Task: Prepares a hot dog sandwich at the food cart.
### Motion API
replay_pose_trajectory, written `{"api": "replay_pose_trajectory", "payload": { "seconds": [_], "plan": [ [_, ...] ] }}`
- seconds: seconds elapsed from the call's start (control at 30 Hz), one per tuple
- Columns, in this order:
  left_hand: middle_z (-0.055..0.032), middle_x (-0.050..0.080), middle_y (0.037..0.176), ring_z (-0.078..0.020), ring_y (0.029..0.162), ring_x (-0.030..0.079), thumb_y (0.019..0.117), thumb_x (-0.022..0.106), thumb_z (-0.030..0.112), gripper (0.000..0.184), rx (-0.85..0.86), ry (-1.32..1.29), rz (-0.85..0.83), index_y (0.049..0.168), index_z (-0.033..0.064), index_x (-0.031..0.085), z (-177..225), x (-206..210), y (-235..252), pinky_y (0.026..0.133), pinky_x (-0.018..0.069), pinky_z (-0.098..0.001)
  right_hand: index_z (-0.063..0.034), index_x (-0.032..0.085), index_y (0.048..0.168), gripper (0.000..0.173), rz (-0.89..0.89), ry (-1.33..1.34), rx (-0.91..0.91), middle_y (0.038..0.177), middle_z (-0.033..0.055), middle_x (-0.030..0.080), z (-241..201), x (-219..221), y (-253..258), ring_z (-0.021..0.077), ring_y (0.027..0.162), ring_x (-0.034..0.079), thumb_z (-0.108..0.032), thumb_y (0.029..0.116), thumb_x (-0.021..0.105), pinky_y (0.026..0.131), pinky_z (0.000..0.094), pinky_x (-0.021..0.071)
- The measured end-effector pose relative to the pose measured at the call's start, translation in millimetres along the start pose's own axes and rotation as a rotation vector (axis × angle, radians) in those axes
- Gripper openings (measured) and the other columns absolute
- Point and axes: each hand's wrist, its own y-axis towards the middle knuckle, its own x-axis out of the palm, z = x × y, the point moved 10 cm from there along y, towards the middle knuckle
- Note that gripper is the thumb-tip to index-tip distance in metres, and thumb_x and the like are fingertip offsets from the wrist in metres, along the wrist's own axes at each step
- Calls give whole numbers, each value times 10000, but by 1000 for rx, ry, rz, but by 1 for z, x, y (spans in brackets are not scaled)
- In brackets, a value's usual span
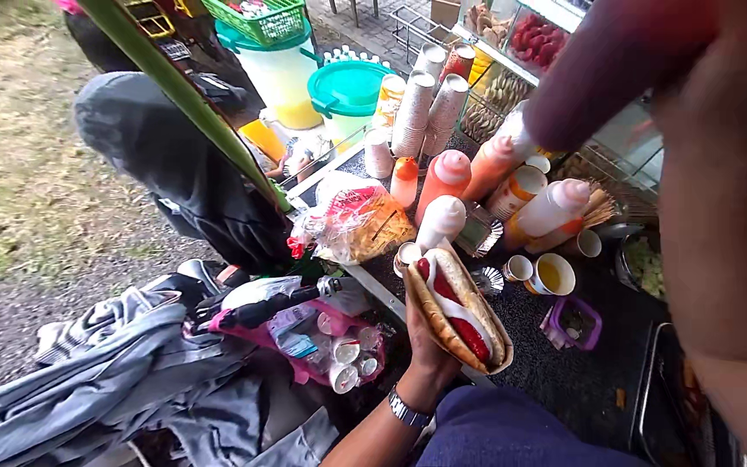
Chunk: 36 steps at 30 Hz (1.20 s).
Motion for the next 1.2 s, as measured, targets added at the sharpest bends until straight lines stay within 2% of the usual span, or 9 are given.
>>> {"api": "replay_pose_trajectory", "payload": {
  "seconds": [0.1,0.2,0.27,0.33,0.43,0.5,0.6,0.97,1.2],
  "plan": [
    [-176,690,1147,-276,1058,695,1062,82,601,740,-27,41,15,1313,86,552,-11,4,1,870,598,-455,19,425,1424,932,-576,-289,-177,1242,18,640,-12,46,-65,25,1172,612,-453,753,868,1045,244,525],
    [-124,695,1139,-241,1056,692,1069,76,585,703,-33,96,36,1327,136,552,-18,6,3,885,590,-446,-65,467,1509,966,-1077,-763,-283,1241,211,654,7,60,-117,351,1103,670,-370,692,883,896,519,571],
    [-99,697,1129,-218,1050,690,1071,84,582,678,-41,127,40,1328,168,554,-23,8,4,883,588,-436,-119,450,1549,946,-1240,-1062,-396,1157,293,640,6,47,-112,506,981,656,-276,724,885,788,646,530],
    [-66,702,1115,-187,1032,692,1066,100,598,666,-47,158,22,1310,196,571,-30,12,6,865,593,-411,-157,420,1568,897,-1202,-1319,-415,1168,362,593,-12,37,-90,603,972,601,-38,784,841,785,723,472],
    [-51,704,1136,-175,1060,685,1054,142,633,666,-59,162,-29,1295,213,599,-44,18,10,886,586,-416,-101,488,1494,675,-1179,-1477,-493,1148,397,576,-32,52,-108,636,1001,576,87,881,698,801,731,453],
    [-46,703,1161,-172,1076,683,1051,147,637,668,-70,194,-47,1317,224,600,-51,21,11,895,584,-414,-99,567,1432,628,-1310,-1500,-569,1126,358,606,-25,66,-142,570,977,606,84,851,721,822,665,471],
    [-37,700,1200,-169,1111,676,1051,163,644,658,-75,272,-45,1352,241,587,-57,20,9,914,581,-413,-89,535,1465,610,-1443,-1618,-661,1061,315,593,-16,72,-161,494,910,617,160,912,592,798,576,474],
    [-13,692,1223,-149,1136,660,1047,166,656,657,-107,324,-77,1357,254,583,-70,24,6,925,574,-403,-47,513,1458,573,-1499,-1735,-672,1059,318,583,-21,78,-175,476,941,609,220,958,429,875,570,457],
    [4,693,1220,-142,1134,661,1032,169,686,666,-112,314,-100,1343,274,591,-68,29,11,917,579,-409,-38,550,1422,570,-1447,-1682,-747,986,296,574,-34,73,-190,456,861,609,239,942,415,811,557,472]
  ]
}}
